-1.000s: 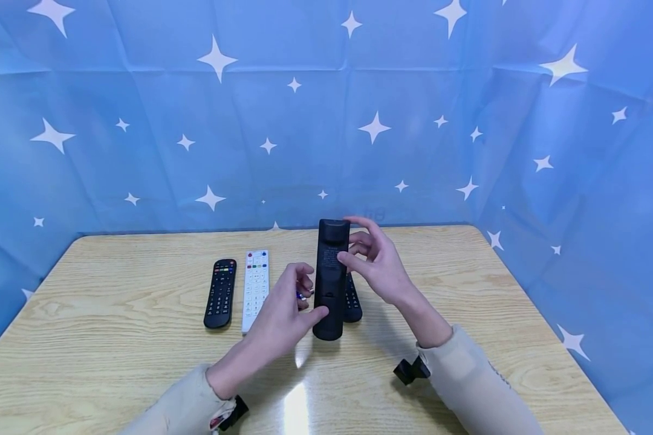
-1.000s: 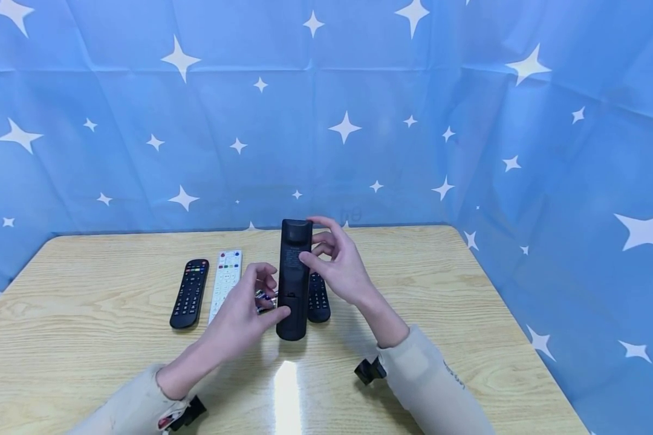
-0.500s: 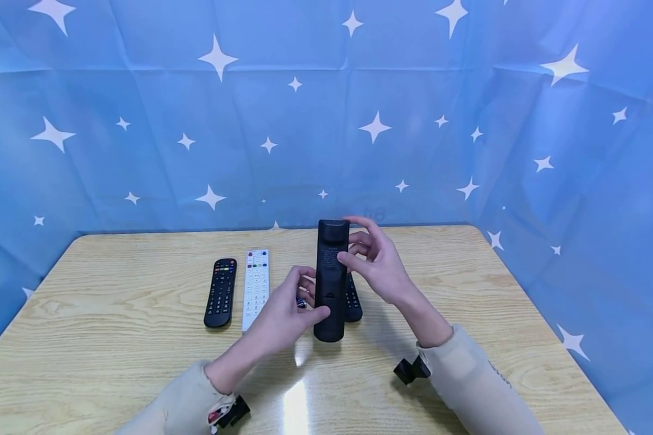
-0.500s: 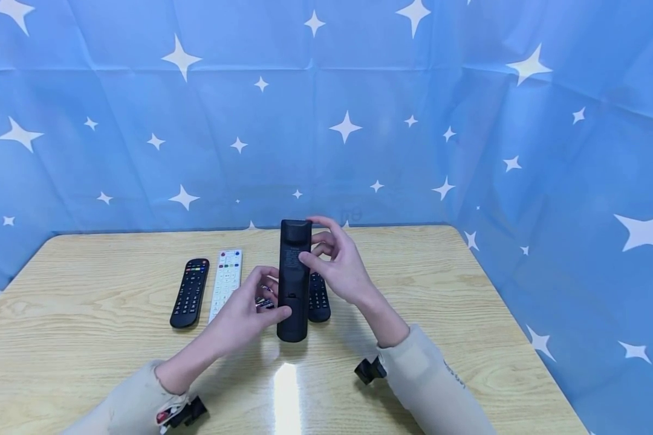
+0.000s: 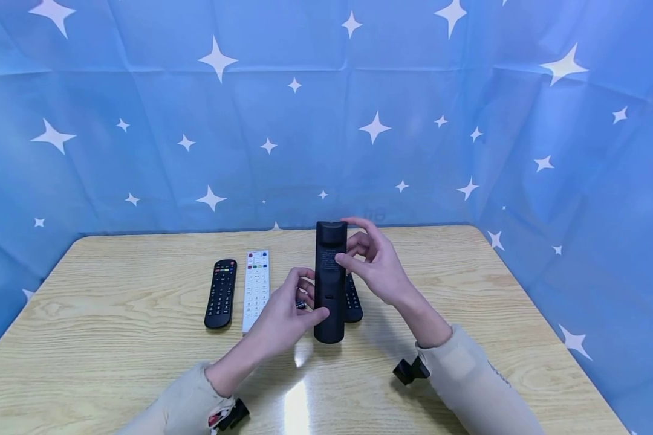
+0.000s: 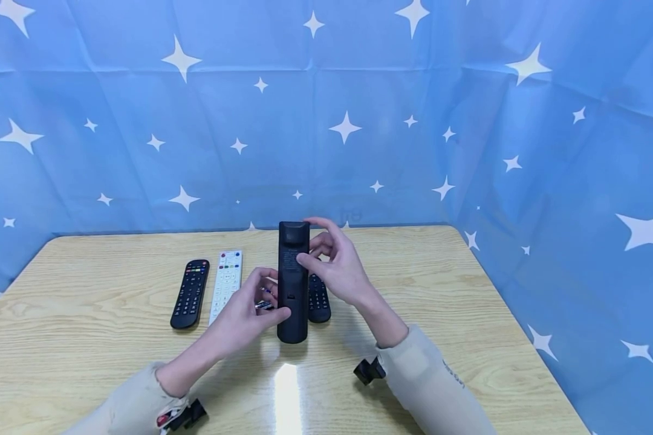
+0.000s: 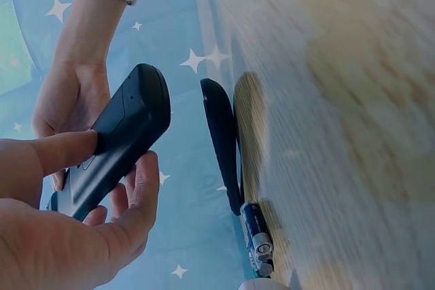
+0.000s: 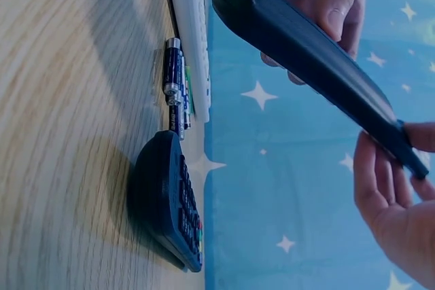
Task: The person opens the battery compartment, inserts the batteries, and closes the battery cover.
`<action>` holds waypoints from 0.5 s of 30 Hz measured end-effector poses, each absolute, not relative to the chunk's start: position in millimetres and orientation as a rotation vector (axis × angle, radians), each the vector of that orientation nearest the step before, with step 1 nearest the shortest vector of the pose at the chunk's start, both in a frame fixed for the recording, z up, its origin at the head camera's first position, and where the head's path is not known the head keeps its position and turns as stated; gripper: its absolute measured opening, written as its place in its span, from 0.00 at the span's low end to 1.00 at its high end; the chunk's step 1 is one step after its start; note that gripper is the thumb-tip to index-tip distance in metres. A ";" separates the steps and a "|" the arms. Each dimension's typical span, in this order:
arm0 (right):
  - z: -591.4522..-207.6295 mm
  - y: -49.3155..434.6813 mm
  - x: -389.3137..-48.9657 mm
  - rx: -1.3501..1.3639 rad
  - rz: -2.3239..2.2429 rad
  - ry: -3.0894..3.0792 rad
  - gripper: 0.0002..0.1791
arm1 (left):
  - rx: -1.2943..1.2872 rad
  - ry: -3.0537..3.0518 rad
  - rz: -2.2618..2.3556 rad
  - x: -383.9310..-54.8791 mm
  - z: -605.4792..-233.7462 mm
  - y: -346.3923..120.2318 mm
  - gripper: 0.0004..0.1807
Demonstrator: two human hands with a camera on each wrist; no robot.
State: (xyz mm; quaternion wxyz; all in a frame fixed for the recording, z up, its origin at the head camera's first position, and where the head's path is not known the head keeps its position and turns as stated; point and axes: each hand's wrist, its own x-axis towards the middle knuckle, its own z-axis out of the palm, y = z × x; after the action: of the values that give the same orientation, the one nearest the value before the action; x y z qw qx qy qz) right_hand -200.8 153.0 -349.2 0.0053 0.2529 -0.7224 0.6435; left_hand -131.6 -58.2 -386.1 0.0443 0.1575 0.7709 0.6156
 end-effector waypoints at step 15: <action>-350.3 151.8 -199.2 0.669 2.034 -2.241 0.34 | 0.449 2.489 1.768 -127.7 -386.4 -56.5 0.34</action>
State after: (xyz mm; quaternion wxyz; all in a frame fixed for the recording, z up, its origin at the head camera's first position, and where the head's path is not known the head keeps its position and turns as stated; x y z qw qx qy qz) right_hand -199.2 151.8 -350.3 0.0212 0.2159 -0.7228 0.6561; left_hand -127.7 -56.5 -386.4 0.0277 0.1456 0.8063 0.5726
